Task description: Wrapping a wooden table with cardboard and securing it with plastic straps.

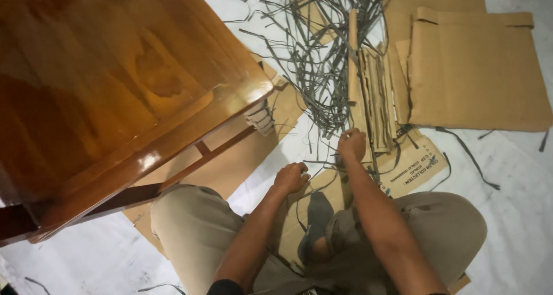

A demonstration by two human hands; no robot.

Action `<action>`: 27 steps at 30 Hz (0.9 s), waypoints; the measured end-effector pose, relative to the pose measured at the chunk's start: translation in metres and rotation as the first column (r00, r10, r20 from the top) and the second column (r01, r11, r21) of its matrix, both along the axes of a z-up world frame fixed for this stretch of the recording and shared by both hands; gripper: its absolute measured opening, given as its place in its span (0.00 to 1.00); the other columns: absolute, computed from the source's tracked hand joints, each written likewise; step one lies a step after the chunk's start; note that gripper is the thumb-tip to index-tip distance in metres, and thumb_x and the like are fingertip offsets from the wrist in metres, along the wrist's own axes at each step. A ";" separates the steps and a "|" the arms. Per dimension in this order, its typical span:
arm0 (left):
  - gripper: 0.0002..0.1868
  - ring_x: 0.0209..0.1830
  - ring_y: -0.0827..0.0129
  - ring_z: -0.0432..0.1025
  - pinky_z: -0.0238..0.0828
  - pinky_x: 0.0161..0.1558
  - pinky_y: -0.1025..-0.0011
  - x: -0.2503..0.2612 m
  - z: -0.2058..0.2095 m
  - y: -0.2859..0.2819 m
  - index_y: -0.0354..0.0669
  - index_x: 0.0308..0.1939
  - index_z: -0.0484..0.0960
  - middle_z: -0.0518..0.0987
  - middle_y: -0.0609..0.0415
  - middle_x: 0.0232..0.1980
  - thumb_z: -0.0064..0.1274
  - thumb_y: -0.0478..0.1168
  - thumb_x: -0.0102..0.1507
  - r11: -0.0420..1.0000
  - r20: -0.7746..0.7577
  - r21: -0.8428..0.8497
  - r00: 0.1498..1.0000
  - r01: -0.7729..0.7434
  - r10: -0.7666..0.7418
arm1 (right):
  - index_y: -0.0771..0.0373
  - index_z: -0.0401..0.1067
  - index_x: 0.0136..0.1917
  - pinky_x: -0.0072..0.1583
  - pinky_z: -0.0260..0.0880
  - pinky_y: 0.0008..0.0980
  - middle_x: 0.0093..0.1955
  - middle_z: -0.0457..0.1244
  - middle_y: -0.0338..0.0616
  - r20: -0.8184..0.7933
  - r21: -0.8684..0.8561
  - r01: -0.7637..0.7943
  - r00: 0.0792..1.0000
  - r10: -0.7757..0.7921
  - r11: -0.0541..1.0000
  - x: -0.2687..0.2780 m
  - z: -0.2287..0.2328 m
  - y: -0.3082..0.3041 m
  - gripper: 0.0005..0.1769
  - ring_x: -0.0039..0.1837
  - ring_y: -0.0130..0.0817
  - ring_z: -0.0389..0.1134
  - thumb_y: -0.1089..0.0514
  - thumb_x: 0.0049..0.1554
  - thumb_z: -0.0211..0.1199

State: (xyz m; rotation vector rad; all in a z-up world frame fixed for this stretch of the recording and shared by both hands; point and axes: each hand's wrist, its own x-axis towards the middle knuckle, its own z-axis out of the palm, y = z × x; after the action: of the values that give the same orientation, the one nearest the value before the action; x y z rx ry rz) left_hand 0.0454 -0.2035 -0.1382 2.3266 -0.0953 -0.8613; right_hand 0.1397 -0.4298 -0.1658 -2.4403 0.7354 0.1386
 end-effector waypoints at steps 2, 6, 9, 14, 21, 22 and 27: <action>0.18 0.60 0.49 0.75 0.73 0.59 0.48 0.004 0.004 -0.002 0.51 0.57 0.81 0.82 0.49 0.54 0.51 0.48 0.65 1.000 -0.006 -0.010 1.000 0.013 -0.013 | 0.58 0.76 0.53 0.59 0.71 0.53 0.51 0.64 0.52 -0.075 -0.036 -0.021 0.997 0.018 0.999 -0.002 -0.012 -0.012 0.14 0.58 0.55 0.70 0.51 0.59 0.56; 0.18 0.58 0.48 0.77 0.74 0.57 0.48 0.005 0.007 -0.006 0.49 0.57 0.82 0.82 0.48 0.53 0.52 0.45 0.65 0.999 0.012 -0.027 0.999 0.038 -0.038 | 0.62 0.79 0.55 0.58 0.73 0.53 0.54 0.70 0.57 -0.281 -0.148 -0.132 0.956 0.087 0.980 -0.011 -0.003 -0.027 0.20 0.60 0.56 0.72 0.48 0.59 0.55; 0.17 0.59 0.48 0.76 0.74 0.58 0.48 0.005 0.015 -0.009 0.49 0.57 0.82 0.83 0.47 0.53 0.52 0.46 0.66 0.997 0.031 -0.027 0.997 0.068 -0.067 | 0.59 0.76 0.62 0.63 0.70 0.55 0.61 0.69 0.55 -0.331 -0.054 -0.071 0.942 0.050 0.996 -0.022 0.037 -0.021 0.22 0.65 0.55 0.69 0.49 0.60 0.56; 0.17 0.58 0.48 0.76 0.74 0.57 0.49 0.002 0.013 -0.010 0.49 0.57 0.82 0.83 0.48 0.52 0.53 0.46 0.65 0.998 0.049 -0.010 0.997 0.058 -0.057 | 0.65 0.72 0.66 0.66 0.66 0.58 0.65 0.66 0.61 -0.337 0.076 -0.197 0.918 0.211 0.977 -0.029 0.003 -0.036 0.26 0.69 0.61 0.66 0.51 0.59 0.58; 0.16 0.59 0.47 0.76 0.74 0.57 0.48 -0.003 0.003 -0.008 0.51 0.55 0.82 0.83 0.47 0.52 0.54 0.47 0.64 0.998 0.052 0.003 0.997 0.057 -0.057 | 0.58 0.81 0.55 0.64 0.71 0.57 0.56 0.71 0.58 -0.323 0.101 -0.387 0.859 0.398 0.917 -0.035 0.042 0.002 0.22 0.63 0.61 0.70 0.49 0.59 0.50; 0.16 0.59 0.47 0.76 0.74 0.57 0.48 -0.004 0.005 -0.006 0.51 0.55 0.82 0.83 0.47 0.52 0.54 0.47 0.64 0.998 0.053 0.007 0.997 0.057 -0.058 | 0.58 0.81 0.55 0.64 0.71 0.57 0.56 0.71 0.58 -0.320 0.104 -0.387 0.859 0.399 0.916 -0.028 0.044 0.002 0.22 0.63 0.61 0.70 0.49 0.59 0.50; 0.18 0.59 0.49 0.76 0.74 0.57 0.49 -0.009 0.009 0.005 0.51 0.57 0.82 0.83 0.49 0.53 0.53 0.47 0.64 0.999 0.013 -0.016 0.999 0.034 -0.034 | 0.58 0.81 0.50 0.58 0.72 0.54 0.48 0.72 0.54 -0.070 0.102 -0.056 0.996 0.063 0.993 0.012 0.078 0.009 0.19 0.57 0.57 0.72 0.51 0.62 0.50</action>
State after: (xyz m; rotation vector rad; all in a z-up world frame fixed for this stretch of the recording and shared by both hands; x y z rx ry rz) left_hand 0.0367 -0.1983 -0.1294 2.3218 -0.1468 -0.8594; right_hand 0.1513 -0.4210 -0.0882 -2.3728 0.6714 0.2828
